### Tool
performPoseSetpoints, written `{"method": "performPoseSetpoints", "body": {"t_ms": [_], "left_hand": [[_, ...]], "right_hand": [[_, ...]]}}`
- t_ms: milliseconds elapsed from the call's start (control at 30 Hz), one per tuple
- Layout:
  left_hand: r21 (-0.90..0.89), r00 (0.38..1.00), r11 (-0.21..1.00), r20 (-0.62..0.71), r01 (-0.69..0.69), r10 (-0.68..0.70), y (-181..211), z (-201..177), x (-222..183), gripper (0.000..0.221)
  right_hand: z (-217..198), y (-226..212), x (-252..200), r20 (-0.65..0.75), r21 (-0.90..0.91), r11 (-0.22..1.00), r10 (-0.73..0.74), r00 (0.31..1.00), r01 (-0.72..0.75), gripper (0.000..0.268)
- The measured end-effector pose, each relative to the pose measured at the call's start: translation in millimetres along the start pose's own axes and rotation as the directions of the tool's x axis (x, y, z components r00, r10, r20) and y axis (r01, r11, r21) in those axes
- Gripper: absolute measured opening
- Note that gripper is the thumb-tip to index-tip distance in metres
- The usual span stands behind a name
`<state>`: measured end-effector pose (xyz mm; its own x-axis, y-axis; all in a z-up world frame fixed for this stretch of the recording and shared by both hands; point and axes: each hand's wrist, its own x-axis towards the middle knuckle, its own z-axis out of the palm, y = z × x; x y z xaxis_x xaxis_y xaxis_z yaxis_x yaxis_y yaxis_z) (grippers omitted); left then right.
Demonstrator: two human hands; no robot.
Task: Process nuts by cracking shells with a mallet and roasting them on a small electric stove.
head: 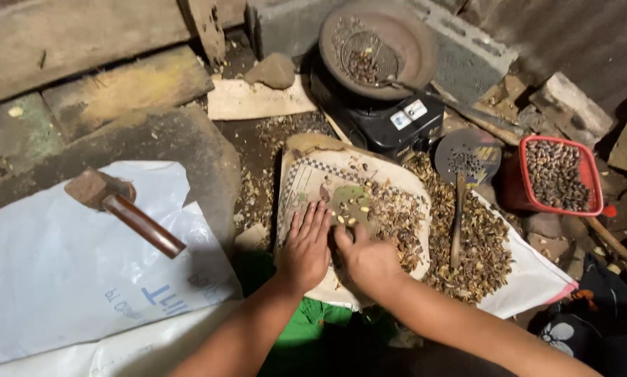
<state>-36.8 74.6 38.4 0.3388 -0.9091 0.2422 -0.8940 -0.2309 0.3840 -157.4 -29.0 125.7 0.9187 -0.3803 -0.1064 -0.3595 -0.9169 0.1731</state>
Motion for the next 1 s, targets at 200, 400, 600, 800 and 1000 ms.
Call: {"method": "performPoseSetpoints", "body": {"t_ms": [200, 400, 600, 800, 1000], "left_hand": [[-0.095, 0.993, 0.994, -0.106, -0.053, 0.042, -12.4, 3.8, -0.7, 0.058], [-0.066, 0.992, 0.997, -0.125, -0.041, 0.033, -9.3, 10.2, 4.5, 0.015], [-0.070, 0.985, 0.992, -0.143, -0.105, 0.094, -4.4, 14.6, 20.0, 0.016], [-0.054, 0.967, 0.984, -0.201, -0.173, 0.159, -3.3, 12.8, 23.7, 0.016], [-0.271, 0.987, 0.958, -0.102, 0.089, -0.121, -15.1, 32.7, 23.1, 0.014]], "right_hand": [[-34.0, 64.1, -9.3, 0.309, 0.000, 0.922, 0.367, 0.877, -0.386, 0.053], [-11.2, 83.3, 1.5, 0.375, -0.116, 0.936, 0.352, 0.857, -0.334, 0.041], [91.8, 121.4, 94.5, -0.118, 0.396, 0.901, 0.241, 0.963, -0.177, 0.012], [134.9, 129.6, 117.3, -0.053, 0.255, 0.960, 0.130, 0.990, -0.112, 0.012], [81.6, 125.0, 91.2, 0.251, 0.530, 0.749, 0.308, 0.918, -0.397, 0.028]]}}
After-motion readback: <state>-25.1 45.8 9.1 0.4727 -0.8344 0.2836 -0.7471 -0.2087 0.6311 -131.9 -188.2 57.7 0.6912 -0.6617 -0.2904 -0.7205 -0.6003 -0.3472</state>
